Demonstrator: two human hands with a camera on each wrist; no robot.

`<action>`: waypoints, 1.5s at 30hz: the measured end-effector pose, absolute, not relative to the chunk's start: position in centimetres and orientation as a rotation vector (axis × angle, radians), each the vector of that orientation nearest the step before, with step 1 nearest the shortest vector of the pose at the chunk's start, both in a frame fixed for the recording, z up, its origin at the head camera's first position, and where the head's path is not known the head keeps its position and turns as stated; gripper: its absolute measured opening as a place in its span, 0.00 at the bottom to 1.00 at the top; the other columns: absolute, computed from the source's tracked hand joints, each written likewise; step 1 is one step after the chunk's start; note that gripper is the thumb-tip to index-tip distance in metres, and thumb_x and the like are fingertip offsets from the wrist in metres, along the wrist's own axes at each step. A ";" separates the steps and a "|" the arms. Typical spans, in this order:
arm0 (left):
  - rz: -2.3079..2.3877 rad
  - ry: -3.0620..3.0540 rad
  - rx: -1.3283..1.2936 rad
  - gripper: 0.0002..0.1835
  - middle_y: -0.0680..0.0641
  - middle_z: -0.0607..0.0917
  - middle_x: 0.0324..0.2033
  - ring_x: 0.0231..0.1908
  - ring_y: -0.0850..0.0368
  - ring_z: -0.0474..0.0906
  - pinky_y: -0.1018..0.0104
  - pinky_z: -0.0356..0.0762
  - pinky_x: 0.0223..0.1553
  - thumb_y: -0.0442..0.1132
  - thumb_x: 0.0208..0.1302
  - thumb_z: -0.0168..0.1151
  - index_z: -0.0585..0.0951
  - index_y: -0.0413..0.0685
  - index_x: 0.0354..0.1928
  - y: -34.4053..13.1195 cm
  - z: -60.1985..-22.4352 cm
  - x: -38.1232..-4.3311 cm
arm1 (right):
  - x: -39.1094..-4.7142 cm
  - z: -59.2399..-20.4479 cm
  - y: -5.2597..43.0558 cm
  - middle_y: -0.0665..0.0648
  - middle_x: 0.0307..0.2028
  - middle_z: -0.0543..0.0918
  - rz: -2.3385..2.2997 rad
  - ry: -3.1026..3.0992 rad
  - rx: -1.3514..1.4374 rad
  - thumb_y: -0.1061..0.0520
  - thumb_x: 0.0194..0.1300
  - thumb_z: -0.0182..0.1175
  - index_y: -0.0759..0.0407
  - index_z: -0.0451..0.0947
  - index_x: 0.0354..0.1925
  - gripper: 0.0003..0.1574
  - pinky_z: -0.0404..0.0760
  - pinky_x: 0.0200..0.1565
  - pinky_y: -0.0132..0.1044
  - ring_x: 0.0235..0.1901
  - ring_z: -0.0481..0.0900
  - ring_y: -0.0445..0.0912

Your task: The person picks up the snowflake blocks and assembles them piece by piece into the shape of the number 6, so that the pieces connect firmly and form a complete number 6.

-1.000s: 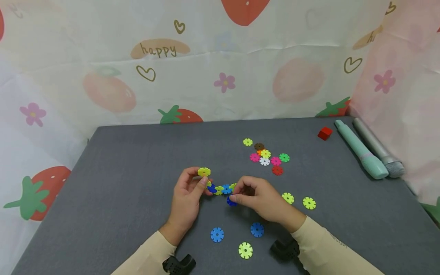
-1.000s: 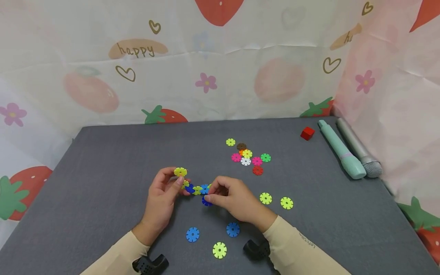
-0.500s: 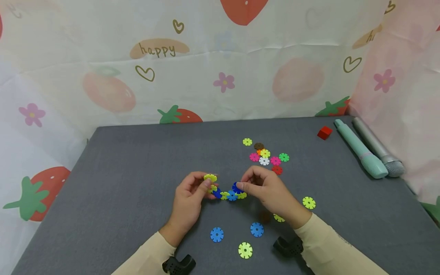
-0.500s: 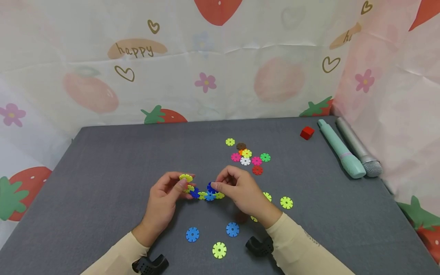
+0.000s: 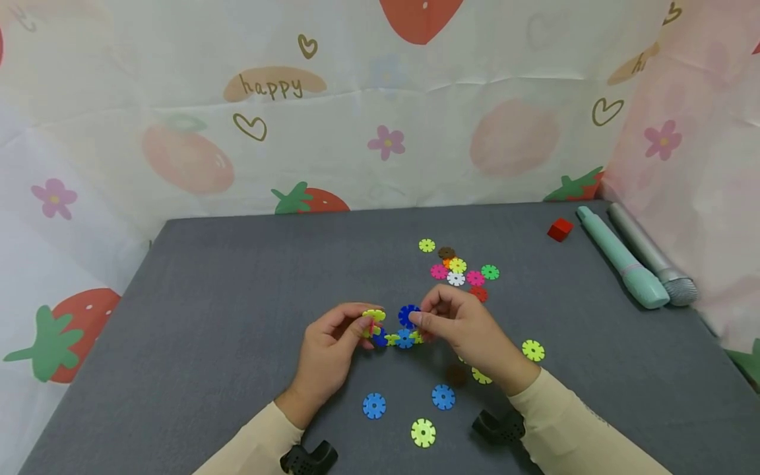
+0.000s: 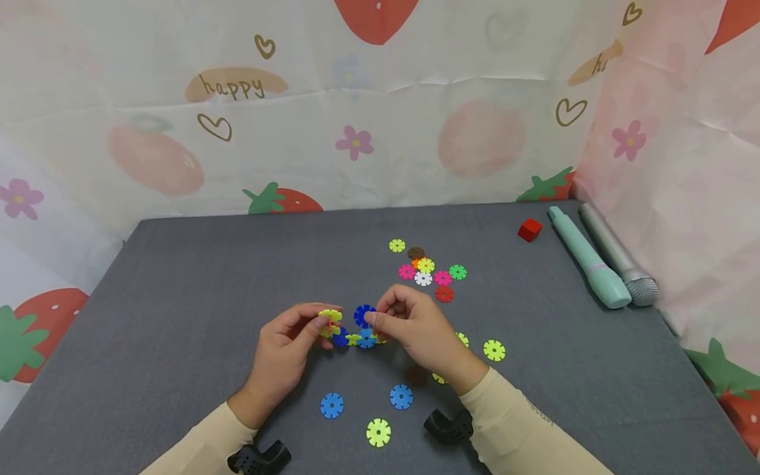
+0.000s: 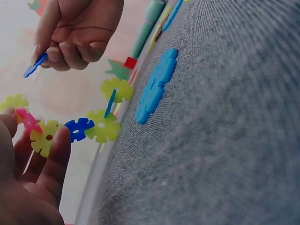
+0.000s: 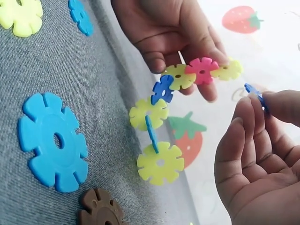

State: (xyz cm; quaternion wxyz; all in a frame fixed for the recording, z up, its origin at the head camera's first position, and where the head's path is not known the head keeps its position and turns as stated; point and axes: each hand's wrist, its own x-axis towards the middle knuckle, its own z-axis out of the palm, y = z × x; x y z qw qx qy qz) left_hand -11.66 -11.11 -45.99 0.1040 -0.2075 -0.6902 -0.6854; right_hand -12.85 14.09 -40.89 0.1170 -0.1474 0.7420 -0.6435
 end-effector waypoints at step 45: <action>-1.828 -2.034 -0.761 0.07 0.45 0.90 0.48 0.37 0.48 0.88 0.59 0.88 0.34 0.21 0.72 0.69 0.90 0.37 0.41 -10.2 -45.2 -10.5 | -11.2 -41.1 12.1 0.57 0.29 0.85 -1.949 2.227 -0.567 0.58 0.82 0.63 0.61 0.84 0.36 0.13 0.84 0.38 0.44 0.31 0.80 0.54</action>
